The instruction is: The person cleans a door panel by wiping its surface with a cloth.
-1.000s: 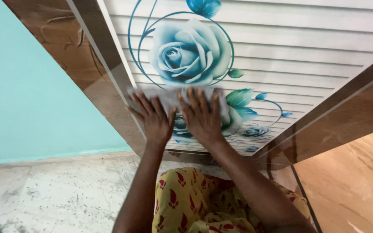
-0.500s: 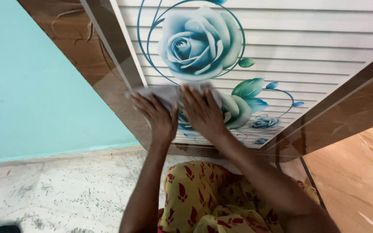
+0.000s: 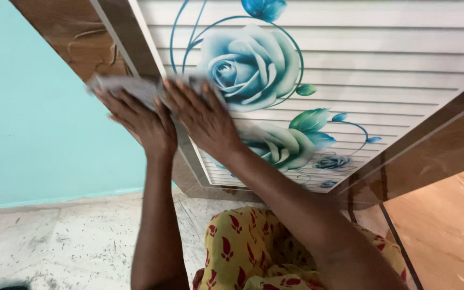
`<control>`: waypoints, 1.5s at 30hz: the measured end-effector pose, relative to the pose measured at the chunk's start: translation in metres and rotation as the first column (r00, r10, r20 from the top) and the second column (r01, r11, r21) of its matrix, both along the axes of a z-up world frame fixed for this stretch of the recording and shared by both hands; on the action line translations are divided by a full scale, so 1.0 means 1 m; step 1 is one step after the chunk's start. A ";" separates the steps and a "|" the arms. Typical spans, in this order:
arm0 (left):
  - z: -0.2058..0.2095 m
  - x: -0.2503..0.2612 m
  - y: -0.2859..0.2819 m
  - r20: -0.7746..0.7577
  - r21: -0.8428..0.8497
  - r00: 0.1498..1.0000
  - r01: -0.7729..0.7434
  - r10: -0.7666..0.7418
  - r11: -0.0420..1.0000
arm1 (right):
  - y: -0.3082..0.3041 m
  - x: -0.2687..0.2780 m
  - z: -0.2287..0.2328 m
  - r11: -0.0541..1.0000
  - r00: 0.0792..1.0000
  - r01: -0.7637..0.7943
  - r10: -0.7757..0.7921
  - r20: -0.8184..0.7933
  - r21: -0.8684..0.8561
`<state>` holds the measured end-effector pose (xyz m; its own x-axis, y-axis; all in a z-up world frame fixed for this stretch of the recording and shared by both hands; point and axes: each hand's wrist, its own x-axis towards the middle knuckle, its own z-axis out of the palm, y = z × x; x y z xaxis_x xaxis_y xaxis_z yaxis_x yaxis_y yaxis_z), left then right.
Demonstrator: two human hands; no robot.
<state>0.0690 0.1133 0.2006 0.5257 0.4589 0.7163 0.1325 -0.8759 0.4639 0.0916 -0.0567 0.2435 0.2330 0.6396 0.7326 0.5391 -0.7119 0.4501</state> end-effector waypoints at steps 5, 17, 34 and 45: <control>-0.136 -0.014 -0.043 -0.067 -0.043 0.991 0.109 -0.112 0.993 | -0.048 -0.016 -0.106 0.973 0.992 0.030 -0.057 -0.114 -0.227; -0.052 -0.020 -0.195 -0.360 0.043 0.879 0.349 -0.311 0.936 | -0.226 -0.009 -0.110 1.000 0.947 0.005 -0.011 -0.320 -0.018; 0.088 0.044 -0.408 -0.099 0.477 0.855 0.490 -0.509 0.730 | -0.421 -0.002 0.008 0.790 0.918 0.375 -0.244 -0.313 0.486; -0.127 0.000 -0.409 -0.414 0.557 0.815 0.579 -0.406 0.596 | -0.408 -0.057 -0.176 0.752 0.696 0.545 -0.161 -0.699 0.370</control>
